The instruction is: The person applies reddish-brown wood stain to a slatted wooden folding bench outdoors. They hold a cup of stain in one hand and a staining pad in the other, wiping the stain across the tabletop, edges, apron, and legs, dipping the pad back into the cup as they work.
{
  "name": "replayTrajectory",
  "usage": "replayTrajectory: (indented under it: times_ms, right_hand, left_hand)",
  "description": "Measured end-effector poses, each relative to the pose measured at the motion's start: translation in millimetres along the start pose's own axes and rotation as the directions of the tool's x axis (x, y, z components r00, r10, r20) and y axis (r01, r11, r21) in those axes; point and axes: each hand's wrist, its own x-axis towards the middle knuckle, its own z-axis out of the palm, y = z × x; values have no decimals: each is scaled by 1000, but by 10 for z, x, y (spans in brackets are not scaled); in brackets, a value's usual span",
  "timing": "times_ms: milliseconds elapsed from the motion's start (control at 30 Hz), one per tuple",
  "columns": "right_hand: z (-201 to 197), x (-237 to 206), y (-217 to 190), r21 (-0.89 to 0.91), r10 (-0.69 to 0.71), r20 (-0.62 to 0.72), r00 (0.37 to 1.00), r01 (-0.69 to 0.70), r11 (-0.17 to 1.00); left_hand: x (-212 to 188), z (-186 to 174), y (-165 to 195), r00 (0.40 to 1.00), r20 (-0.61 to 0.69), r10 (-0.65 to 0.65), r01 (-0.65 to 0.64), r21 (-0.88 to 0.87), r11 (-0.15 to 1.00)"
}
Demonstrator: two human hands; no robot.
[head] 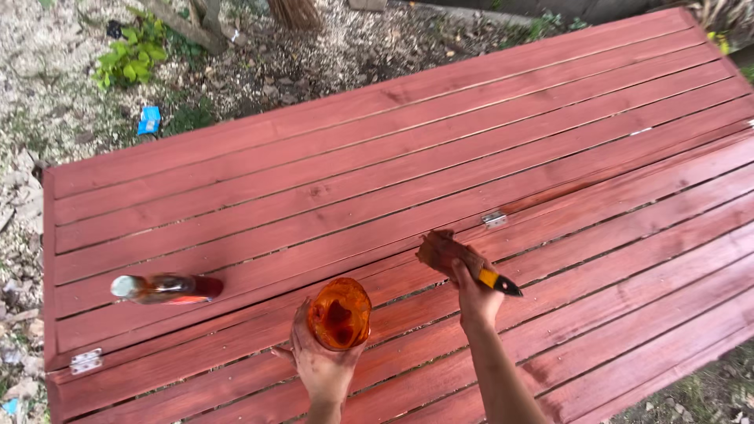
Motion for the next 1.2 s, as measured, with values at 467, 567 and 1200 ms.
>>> replayTrajectory:
  times_ms: [467, 567, 1200]
  right_hand:
    - [-605, 1001, -232, -500, -547, 183, 817, 557, 664]
    - [-496, 945, -321, -50, -404, 176, 898, 418, 907]
    - [-4, 1103, -395, -713, -409, 592, 695, 688, 137]
  left_hand:
    - [-80, 511, 207, 998, 50, 45, -44, -16, 999]
    - [-30, 425, 194, 999, 11, 39, -39, -1, 999]
    - [44, 235, 149, 996, -36, 85, -85, 7, 996]
